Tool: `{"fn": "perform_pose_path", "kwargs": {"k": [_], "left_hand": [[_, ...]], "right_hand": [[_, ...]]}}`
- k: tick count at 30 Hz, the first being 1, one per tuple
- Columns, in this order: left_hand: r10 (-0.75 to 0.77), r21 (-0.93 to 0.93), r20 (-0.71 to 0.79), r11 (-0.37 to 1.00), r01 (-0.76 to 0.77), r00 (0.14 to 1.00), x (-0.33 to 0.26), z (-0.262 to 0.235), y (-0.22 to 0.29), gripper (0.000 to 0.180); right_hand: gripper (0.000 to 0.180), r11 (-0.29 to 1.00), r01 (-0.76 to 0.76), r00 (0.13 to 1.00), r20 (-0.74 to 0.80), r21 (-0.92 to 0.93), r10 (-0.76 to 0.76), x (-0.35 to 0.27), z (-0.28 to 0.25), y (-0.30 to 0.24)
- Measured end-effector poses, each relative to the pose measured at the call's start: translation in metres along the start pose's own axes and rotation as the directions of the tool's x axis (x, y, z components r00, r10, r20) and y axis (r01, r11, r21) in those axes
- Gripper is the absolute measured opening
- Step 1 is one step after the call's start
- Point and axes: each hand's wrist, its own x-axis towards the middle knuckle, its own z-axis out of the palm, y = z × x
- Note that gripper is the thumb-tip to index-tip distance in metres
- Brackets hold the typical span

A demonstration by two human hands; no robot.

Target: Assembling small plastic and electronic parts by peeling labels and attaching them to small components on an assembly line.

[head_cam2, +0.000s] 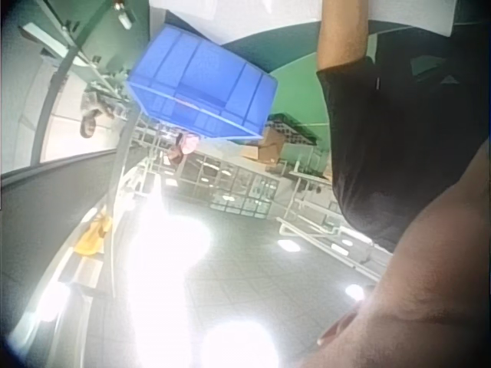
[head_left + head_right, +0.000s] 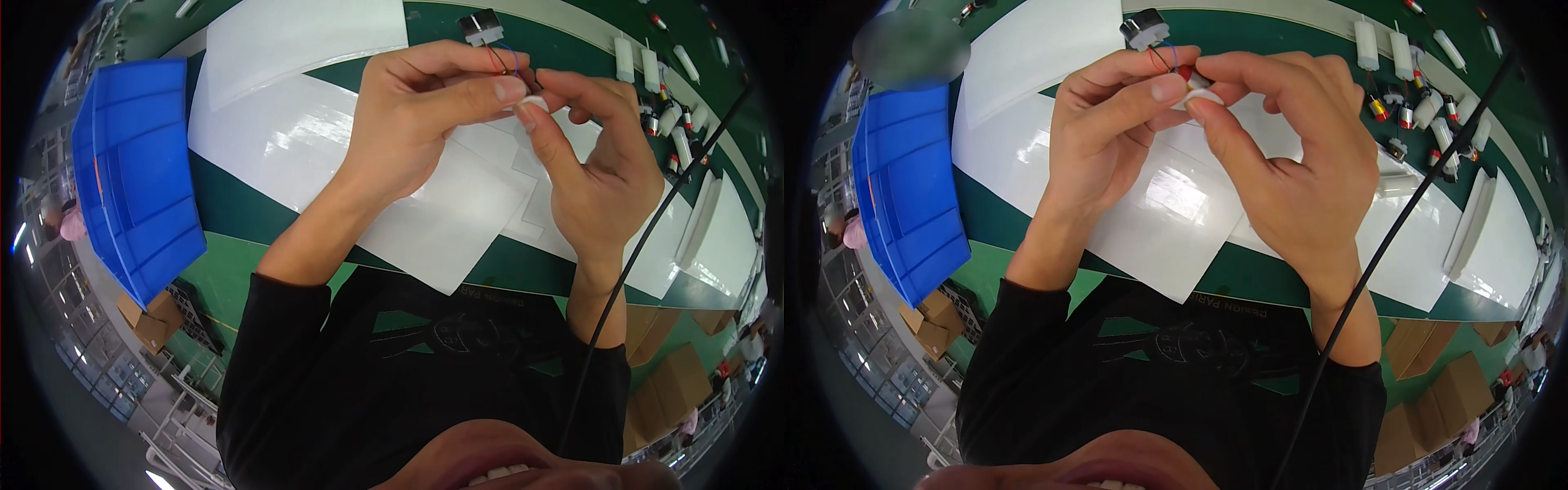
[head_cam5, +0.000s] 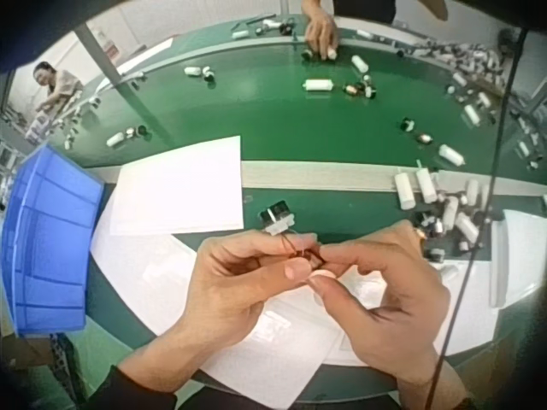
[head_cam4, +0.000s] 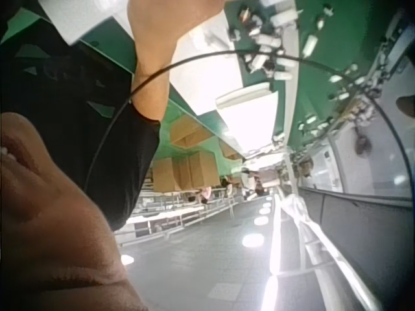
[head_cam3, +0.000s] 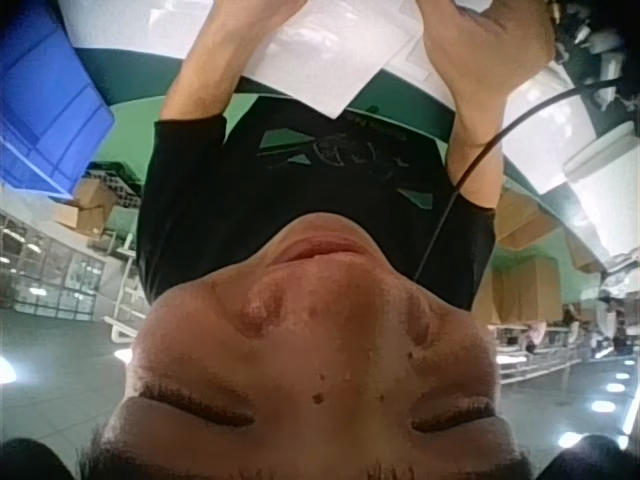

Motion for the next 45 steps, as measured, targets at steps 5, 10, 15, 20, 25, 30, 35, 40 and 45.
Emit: {"fn": "perform_pose_path", "kwargs": {"k": [5, 10, 15, 20, 25, 30, 35, 40, 45], "left_hand": [[0.079, 0.156, 0.005, 0.985, -0.078, 0.997, 0.000, 0.004, -0.001, 0.033], [0.070, 0.183, -0.002, 0.981, -0.068, 0.998, -0.004, 0.003, 0.001, 0.027], [0.019, 0.191, 0.106, 0.981, -0.040, 0.994, -0.009, 0.003, 0.009, 0.028], [0.005, 0.371, 0.306, 0.920, -0.124, 0.952, -0.012, 0.012, 0.025, 0.028], [-0.129, 0.741, 0.109, 0.671, 0.006, 0.986, 0.022, 0.015, 0.077, 0.026], [0.174, 0.948, 0.250, -0.244, -0.204, 0.952, 0.123, -0.035, 0.138, 0.023], [0.078, 0.744, 0.309, -0.641, -0.189, 0.948, 0.204, -0.058, 0.113, 0.048], [-0.132, 0.789, 0.391, -0.462, -0.405, 0.911, 0.306, -0.059, 0.047, 0.054], [0.041, 0.896, 0.341, -0.315, -0.312, 0.939, 0.272, -0.028, 0.037, 0.051]], "right_hand": [[0.026, 0.975, -0.141, 0.990, -0.005, 0.172, 0.144, -0.001, -0.005, 0.000], [0.015, 0.679, -0.428, 0.887, 0.134, 0.596, 0.441, -0.001, -0.005, 0.000], [0.024, 0.258, -0.630, 0.748, 0.483, 0.732, 0.456, 0.002, -0.015, 0.006], [0.028, 0.301, -0.611, 0.788, 0.600, 0.733, 0.138, 0.003, -0.017, 0.024], [0.010, 0.620, -0.600, 0.800, 0.353, 0.505, 0.486, 0.006, -0.007, 0.024], [0.021, 0.967, 0.212, 0.974, -0.045, -0.143, -0.220, -0.022, 0.023, 0.024], [0.012, 0.918, 0.358, 0.933, 0.037, -0.169, -0.357, -0.034, 0.030, 0.014], [0.018, 0.942, 0.293, 0.956, 0.042, -0.167, -0.290, -0.033, 0.015, 0.017], [0.022, 0.986, -0.060, 0.978, -0.191, 0.154, 0.089, -0.025, 0.012, 0.035]]}}
